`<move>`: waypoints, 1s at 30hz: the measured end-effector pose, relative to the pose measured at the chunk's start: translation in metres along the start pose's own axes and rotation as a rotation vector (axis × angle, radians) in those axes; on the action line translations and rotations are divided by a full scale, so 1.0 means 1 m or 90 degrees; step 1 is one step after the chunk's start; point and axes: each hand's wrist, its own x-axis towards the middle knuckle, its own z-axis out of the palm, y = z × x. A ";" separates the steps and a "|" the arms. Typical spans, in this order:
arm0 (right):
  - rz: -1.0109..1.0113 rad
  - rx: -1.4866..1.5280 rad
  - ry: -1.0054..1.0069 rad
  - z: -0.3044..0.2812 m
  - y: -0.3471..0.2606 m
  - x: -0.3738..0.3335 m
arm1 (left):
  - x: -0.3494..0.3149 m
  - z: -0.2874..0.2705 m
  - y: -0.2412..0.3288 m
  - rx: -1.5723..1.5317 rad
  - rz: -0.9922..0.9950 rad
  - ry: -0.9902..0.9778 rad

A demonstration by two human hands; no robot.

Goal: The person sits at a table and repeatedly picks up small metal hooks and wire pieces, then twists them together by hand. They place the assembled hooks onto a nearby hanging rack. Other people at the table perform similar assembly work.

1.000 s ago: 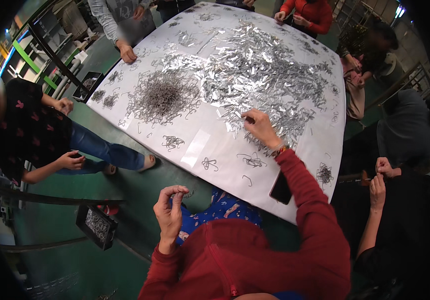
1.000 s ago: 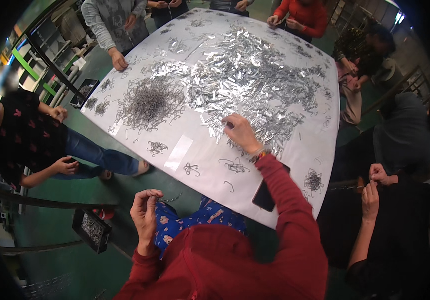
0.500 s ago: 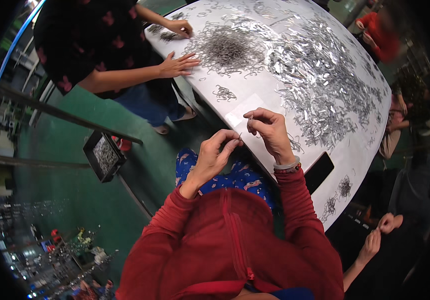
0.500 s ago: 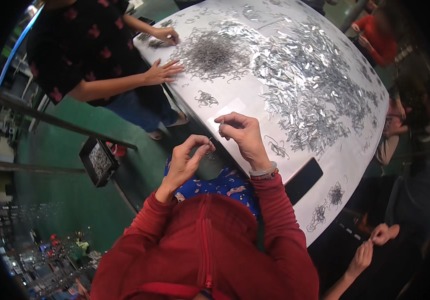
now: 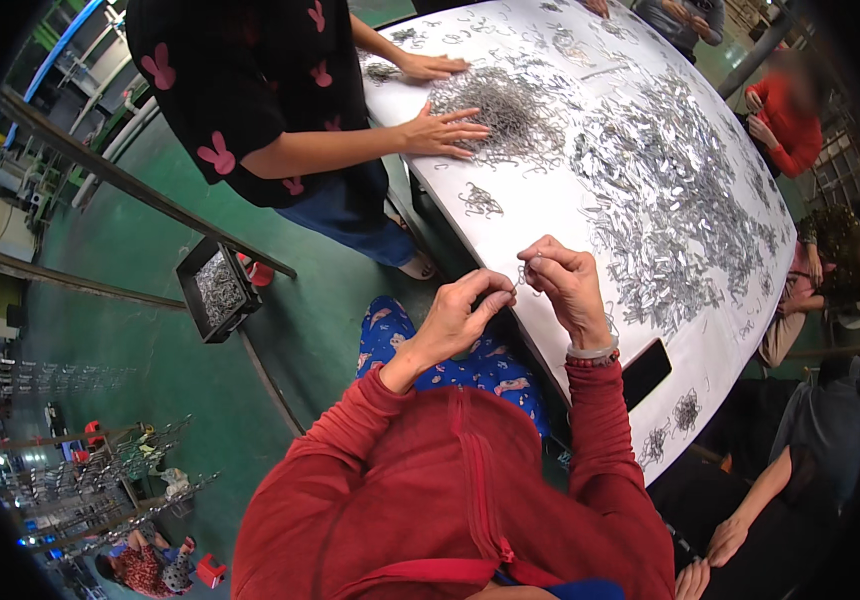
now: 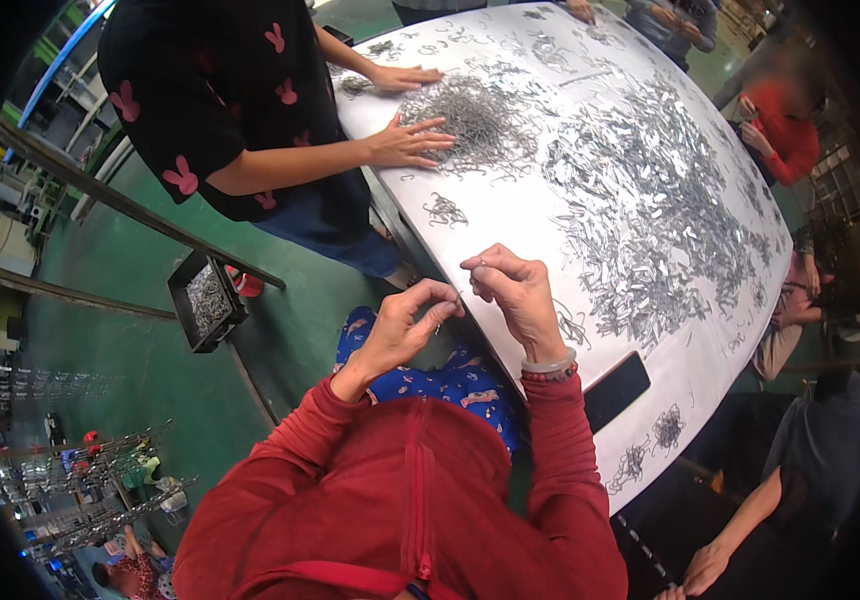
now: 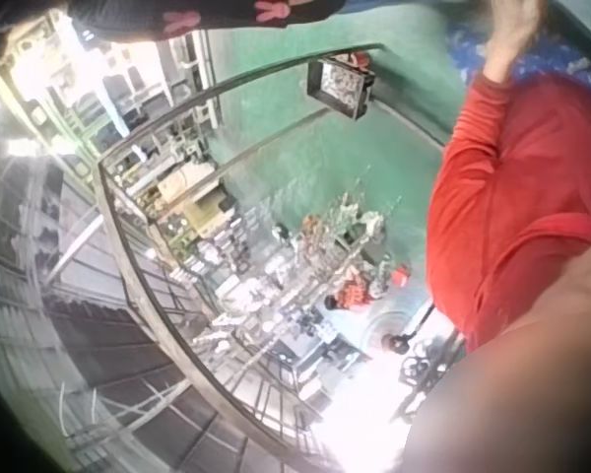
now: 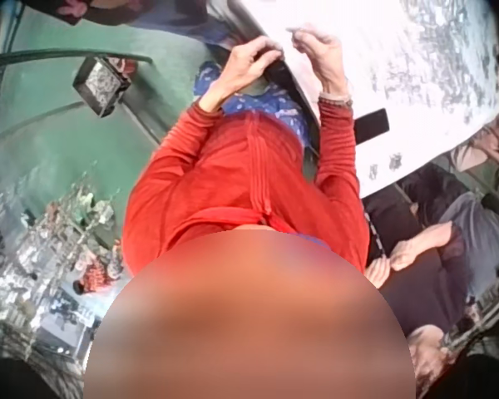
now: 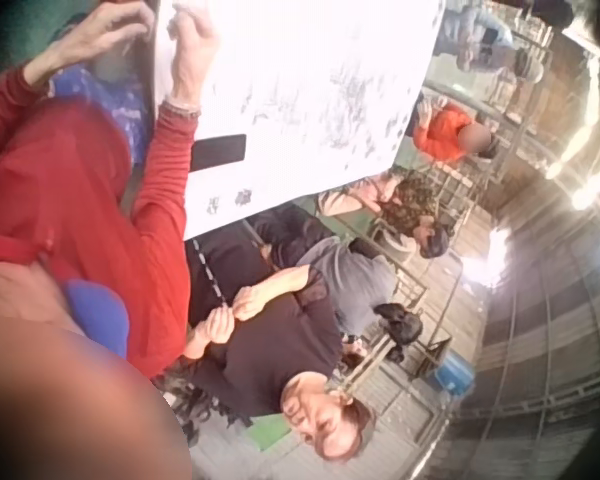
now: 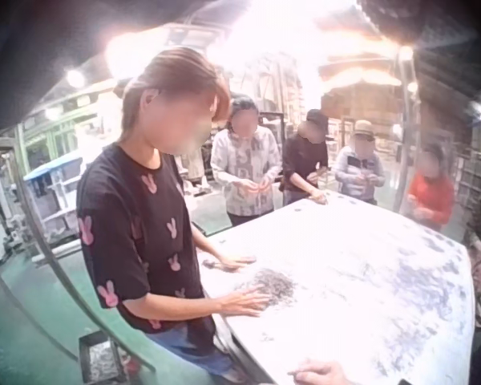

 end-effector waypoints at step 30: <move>-0.136 -0.325 0.163 0.038 0.003 -0.023 | -0.004 -0.006 -0.007 0.100 0.048 0.074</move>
